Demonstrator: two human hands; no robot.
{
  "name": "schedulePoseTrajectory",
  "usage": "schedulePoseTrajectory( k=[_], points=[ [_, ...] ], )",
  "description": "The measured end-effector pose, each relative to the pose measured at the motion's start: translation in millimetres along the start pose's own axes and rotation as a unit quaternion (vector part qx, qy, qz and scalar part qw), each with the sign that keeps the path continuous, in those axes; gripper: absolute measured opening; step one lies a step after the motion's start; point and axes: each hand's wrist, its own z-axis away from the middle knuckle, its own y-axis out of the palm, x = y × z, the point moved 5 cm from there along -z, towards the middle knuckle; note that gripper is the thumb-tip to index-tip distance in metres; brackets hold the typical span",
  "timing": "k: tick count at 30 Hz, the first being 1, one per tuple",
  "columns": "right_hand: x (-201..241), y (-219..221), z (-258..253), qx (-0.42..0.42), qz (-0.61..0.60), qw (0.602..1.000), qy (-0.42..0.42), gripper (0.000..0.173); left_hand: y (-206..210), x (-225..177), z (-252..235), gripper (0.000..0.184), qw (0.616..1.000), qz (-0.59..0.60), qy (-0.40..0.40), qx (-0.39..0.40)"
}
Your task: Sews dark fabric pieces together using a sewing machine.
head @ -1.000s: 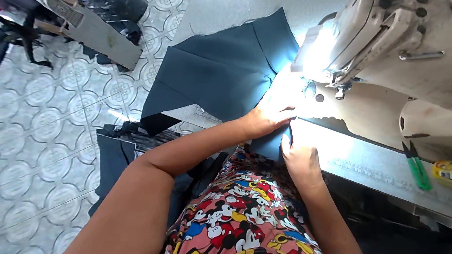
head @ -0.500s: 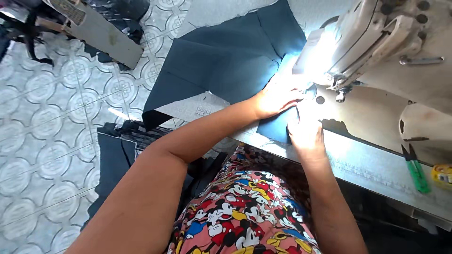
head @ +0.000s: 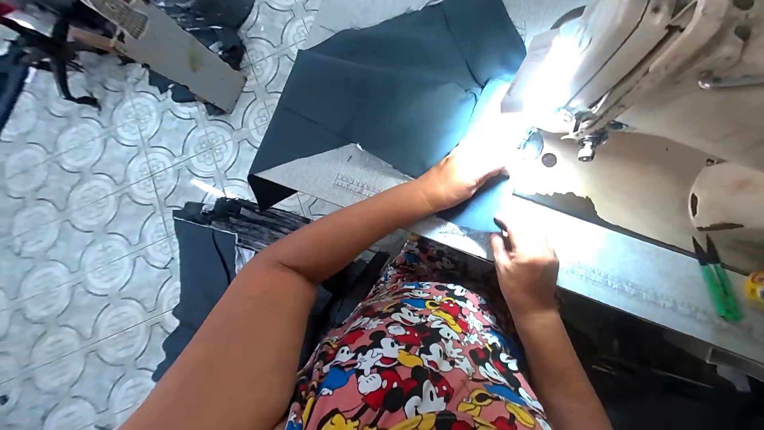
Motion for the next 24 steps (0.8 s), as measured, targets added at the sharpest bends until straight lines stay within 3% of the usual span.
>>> schedulePoseTrajectory(
  k=[4,9,18,24],
  points=[
    [2.7,6.7,2.1,-0.02,-0.012,0.999,-0.027,0.023,-3.4,1.4,-1.4,0.023,0.999,0.04,-0.035,0.011],
    [1.0,11.6,3.7,-0.005,0.019,0.999,-0.037,0.024,-0.4,2.2,-0.9,0.018,0.999,0.024,-0.012,0.026],
    [2.8,10.2,12.0,0.028,0.052,0.997,-0.046,0.027,-13.2,-7.8,8.2,0.021,0.98,-0.001,0.072,0.184],
    [6.1,10.1,11.5,0.021,0.08,0.995,-0.057,0.025,-13.5,0.3,7.0,0.015,0.982,0.042,0.084,0.166]
  ],
)
